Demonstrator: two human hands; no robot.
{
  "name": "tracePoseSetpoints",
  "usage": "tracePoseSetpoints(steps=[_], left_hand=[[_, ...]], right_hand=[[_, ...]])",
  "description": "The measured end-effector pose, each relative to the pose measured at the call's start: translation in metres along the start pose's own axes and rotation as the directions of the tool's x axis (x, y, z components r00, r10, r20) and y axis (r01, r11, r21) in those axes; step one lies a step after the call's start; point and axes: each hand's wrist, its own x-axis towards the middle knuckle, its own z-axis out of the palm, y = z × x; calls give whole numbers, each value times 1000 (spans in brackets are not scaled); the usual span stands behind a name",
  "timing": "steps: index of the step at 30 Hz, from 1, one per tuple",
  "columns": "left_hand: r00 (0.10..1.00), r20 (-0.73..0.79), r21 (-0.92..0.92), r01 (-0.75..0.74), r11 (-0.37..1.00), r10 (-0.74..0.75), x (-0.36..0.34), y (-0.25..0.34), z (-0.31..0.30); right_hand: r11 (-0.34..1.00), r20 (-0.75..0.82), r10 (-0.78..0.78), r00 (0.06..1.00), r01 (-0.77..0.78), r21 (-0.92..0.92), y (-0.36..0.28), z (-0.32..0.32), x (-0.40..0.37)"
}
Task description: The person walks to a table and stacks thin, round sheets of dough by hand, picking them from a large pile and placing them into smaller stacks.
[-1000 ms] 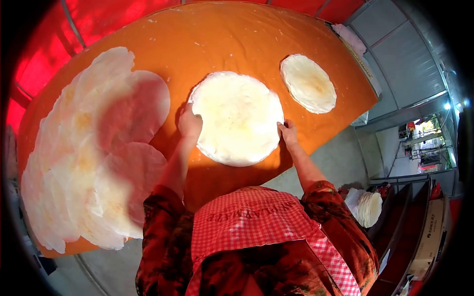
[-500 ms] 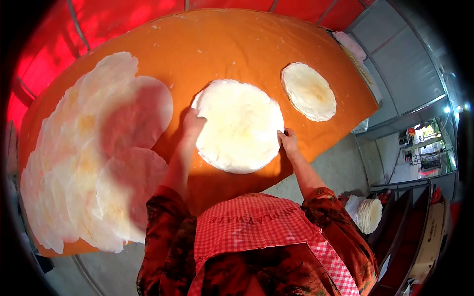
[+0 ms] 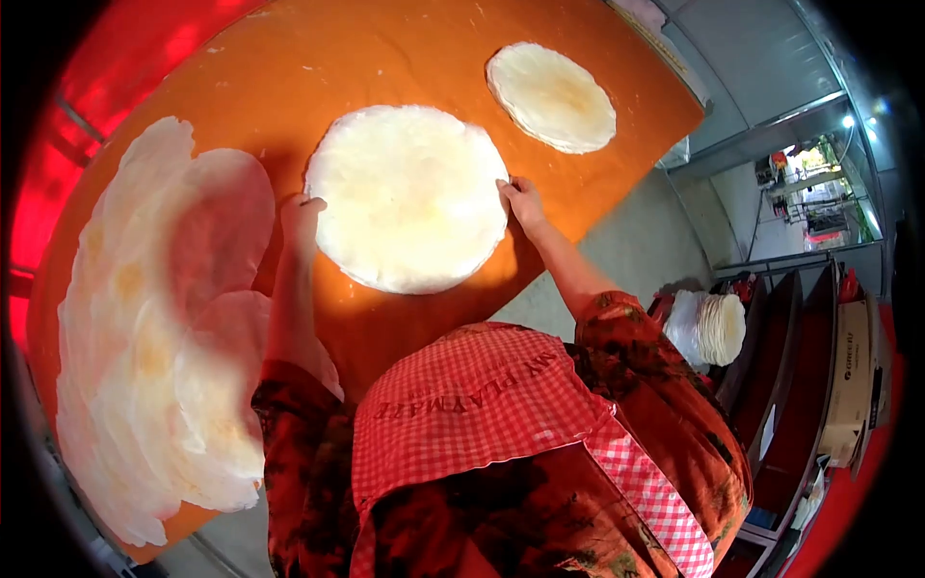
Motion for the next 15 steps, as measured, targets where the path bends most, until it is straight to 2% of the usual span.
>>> tracePoseSetpoints(steps=[3,4,6,9,12,15], left_hand=[[999,-15,182,-34,983,37,16,-26,-7],[995,-54,346,-63,936,87,1,-9,-2],[974,-94,642,-100,760,207,-21,24,9],[855,-129,588,-342,733,502,10,-32,9],[905,-99,537,-300,788,413,9,-38,18],[921,-12,589,-308,747,389,-8,-14,23]], right_hand=[[997,72,6,997,-12,81,-9,-3,-7],[992,94,4,996,-15,123,-14,-3,-10],[983,80,-2,997,-13,183,-14,2,-15],[979,29,36,999,-41,200,-23,-1,-18],[958,35,76,997,-82,274,-20,-3,-16],[943,86,82,993,-106,315,-23,-4,-18]])
